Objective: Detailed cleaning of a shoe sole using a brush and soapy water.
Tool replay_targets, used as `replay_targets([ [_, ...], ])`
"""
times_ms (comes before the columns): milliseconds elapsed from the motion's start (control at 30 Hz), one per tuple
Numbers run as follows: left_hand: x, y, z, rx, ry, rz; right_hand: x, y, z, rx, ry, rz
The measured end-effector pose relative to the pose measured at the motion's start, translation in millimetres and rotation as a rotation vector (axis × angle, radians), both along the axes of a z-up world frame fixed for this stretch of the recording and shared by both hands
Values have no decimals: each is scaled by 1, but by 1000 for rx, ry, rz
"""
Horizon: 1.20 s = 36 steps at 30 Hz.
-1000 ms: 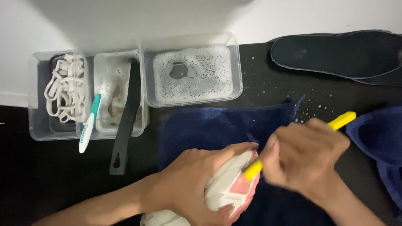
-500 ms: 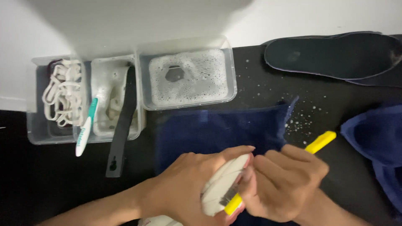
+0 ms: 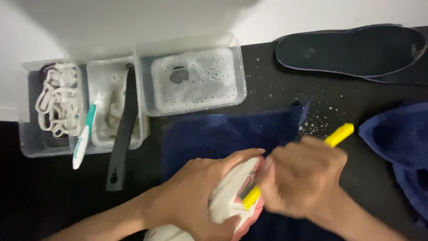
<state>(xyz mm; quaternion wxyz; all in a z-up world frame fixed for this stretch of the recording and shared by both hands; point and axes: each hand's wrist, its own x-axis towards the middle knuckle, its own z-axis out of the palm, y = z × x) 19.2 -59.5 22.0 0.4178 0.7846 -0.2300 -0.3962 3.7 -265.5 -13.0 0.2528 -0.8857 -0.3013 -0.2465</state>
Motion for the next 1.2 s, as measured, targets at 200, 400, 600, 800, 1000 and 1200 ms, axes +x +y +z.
replay_targets([
  [200,-5,2,-8,-47,-111,-32,9,-11,-9,-44,-63,45],
  [400,-10,2,-2,-72,-139,9,-1,0,7,-2,-58,93],
  [600,-6,1,2,33,-61,-36,-8,7,12,-83,-165,84],
  [800,-8,2,-3,25,-107,-40,-9,1,5,-92,-75,12],
  [1000,-9,3,-4,51,-116,-52,-12,-9,-2,-121,30,-61],
  [1200,-12,1,-2,1,-154,-29,-8,-9,-2,-117,22,-45],
])
